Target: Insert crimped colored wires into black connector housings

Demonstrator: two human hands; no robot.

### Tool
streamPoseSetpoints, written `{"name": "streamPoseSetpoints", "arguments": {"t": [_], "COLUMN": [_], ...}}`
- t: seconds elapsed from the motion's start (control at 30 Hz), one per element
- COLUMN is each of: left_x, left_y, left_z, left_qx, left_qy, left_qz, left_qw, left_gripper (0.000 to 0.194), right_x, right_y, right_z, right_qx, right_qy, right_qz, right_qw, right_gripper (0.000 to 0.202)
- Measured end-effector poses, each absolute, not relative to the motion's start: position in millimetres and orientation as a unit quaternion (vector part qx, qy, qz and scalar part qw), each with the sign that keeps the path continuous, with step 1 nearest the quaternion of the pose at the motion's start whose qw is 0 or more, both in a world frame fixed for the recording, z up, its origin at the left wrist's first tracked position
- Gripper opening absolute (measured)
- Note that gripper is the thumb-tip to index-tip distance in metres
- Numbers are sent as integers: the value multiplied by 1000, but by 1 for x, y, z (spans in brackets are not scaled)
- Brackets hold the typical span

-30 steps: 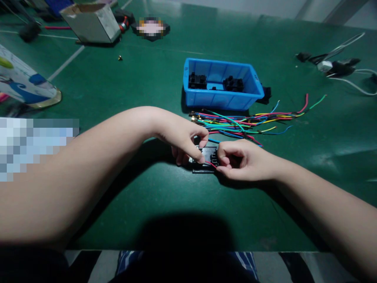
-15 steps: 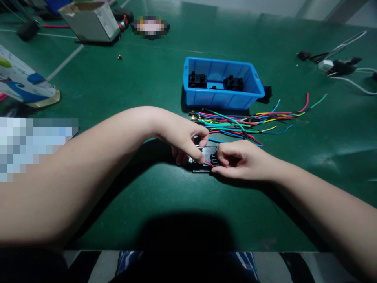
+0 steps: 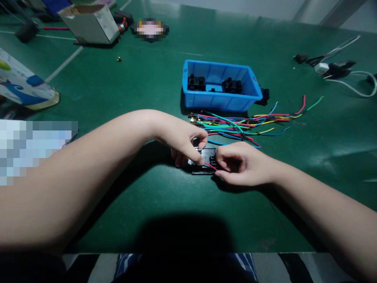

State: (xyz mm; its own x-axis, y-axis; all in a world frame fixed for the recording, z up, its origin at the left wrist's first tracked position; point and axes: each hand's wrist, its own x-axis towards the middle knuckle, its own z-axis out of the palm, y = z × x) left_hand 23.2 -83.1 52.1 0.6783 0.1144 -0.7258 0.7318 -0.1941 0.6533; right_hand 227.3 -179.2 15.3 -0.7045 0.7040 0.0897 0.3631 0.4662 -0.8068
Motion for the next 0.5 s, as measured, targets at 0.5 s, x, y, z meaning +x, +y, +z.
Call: {"name": "streamPoseSetpoints", "arguments": {"t": [0.5], "left_x": [24], "left_y": [-82], "left_z": [51], "left_qx": [714], "left_qy": [293], "left_qz": [-274], "left_qw": [574], "left_gripper": [56], "right_x": [236], "right_y": [-171], "right_z": [21], "right_qx": [-363], "right_qy": [-644], "right_qz": [635], "right_qw": [224], "right_gripper": [7]}}
